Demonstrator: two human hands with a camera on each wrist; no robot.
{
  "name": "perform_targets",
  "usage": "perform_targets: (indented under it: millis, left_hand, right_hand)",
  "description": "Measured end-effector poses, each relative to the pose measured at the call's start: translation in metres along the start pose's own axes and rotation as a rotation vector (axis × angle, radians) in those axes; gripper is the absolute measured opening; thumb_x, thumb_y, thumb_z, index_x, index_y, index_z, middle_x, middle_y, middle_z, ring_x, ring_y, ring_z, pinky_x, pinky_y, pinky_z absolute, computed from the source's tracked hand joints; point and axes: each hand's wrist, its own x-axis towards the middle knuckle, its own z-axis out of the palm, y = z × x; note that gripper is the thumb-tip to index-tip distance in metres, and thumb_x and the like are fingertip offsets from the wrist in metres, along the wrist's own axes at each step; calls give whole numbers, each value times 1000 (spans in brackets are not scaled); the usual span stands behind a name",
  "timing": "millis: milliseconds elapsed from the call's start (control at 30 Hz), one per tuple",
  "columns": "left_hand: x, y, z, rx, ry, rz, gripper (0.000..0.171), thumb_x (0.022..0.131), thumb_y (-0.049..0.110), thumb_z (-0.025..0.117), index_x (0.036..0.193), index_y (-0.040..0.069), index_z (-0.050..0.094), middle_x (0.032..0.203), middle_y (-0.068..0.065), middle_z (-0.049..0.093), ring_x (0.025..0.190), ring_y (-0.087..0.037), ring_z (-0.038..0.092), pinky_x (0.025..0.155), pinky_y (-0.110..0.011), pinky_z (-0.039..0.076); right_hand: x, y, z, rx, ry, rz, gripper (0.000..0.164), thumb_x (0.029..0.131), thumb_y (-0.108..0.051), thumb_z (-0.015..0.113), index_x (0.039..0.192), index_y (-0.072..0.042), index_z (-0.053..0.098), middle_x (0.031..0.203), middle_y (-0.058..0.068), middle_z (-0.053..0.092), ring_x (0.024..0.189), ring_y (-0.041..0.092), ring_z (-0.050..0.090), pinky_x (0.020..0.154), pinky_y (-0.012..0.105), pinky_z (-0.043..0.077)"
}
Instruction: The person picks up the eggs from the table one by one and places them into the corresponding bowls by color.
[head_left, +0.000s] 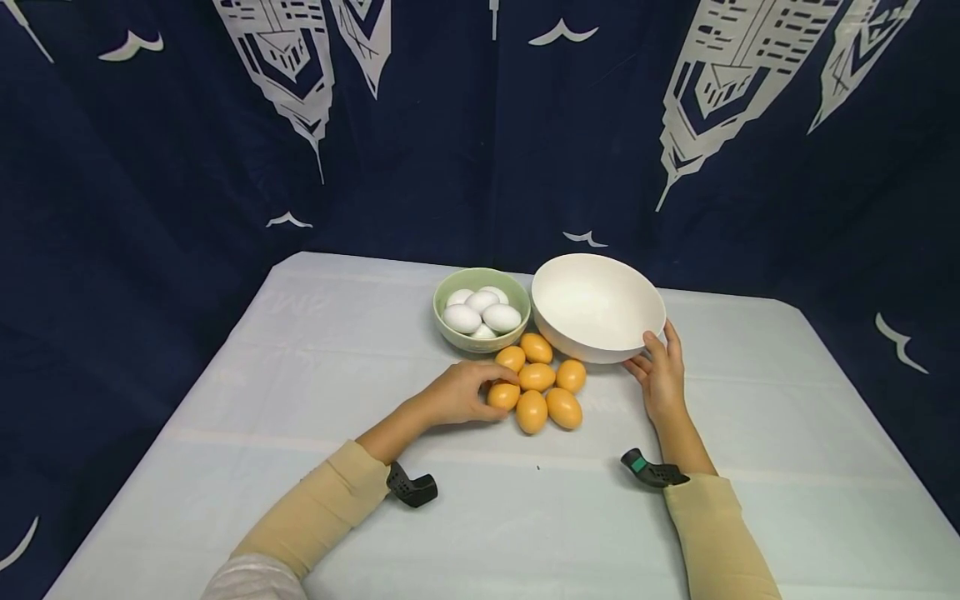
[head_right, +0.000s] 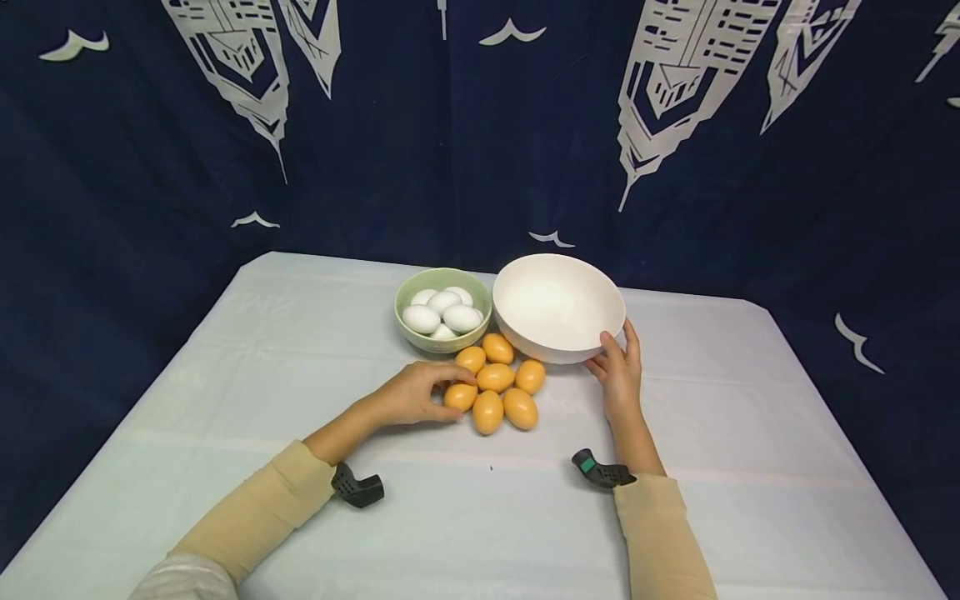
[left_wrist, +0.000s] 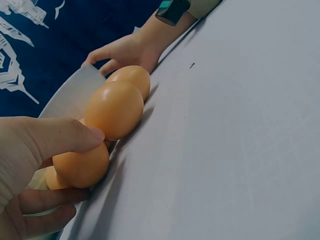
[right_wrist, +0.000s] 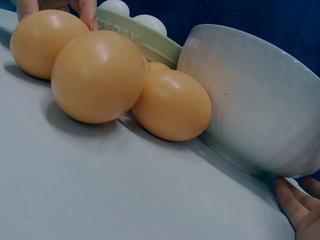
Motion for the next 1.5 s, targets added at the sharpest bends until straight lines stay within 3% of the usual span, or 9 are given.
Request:
perform_targets:
  millis: [500,667,867,1033,1167,1500]
  left_hand:
    - [5,0,5,-66,20,11,41,80,16,79,120,13,67,120,1,64,101,-9,56,85,-24,48]
    - [6,2,-1,-76,27,1,41,78,16,79,118,14,69,113,5,66,90,-9,55,80,-24,48]
    - [9,9,-11,-98,57,24,41,75,14,78,115,13,70,115,6,67,89,-9,58,80,-23,50]
    - [20,15,-18,-135,74,29,43,75,13,79,117,9,69,117,1,66,95,-9,59,81,-22,50]
    - [32,21,-21,-140,97,30,42,76,14,80,116,10,69,113,3,67,87,-11,57,76,-23,49]
    - [61,35,-23,-209,140,-59,44,77,13,78,119,13,68,113,1,65,88,-14,59,77,-23,50]
  right_hand:
    - [1,-3,-6,3,-5,-11,70,100,-39,50,157,-27,12,148,17,31,93,9,63,80,20,52]
    - [0,-2,-7,6,7,-2,70,100,-38,51,157,-26,13,142,14,36,91,9,63,81,20,52]
    - [-2,-1,-6,-1,14,19,70,100,-39,51,157,-27,12,136,8,40,91,8,63,80,20,52]
    - [-2,-1,-6,-13,15,17,71,100,-41,52,157,-27,13,144,15,35,93,9,62,81,20,52]
    - [0,0,-5,-13,9,17,71,100,-40,52,157,-27,13,147,16,33,94,10,61,82,20,52]
    - [2,0,-5,-13,-1,20,72,99,-42,53,157,-28,12,148,16,32,96,11,61,83,21,52]
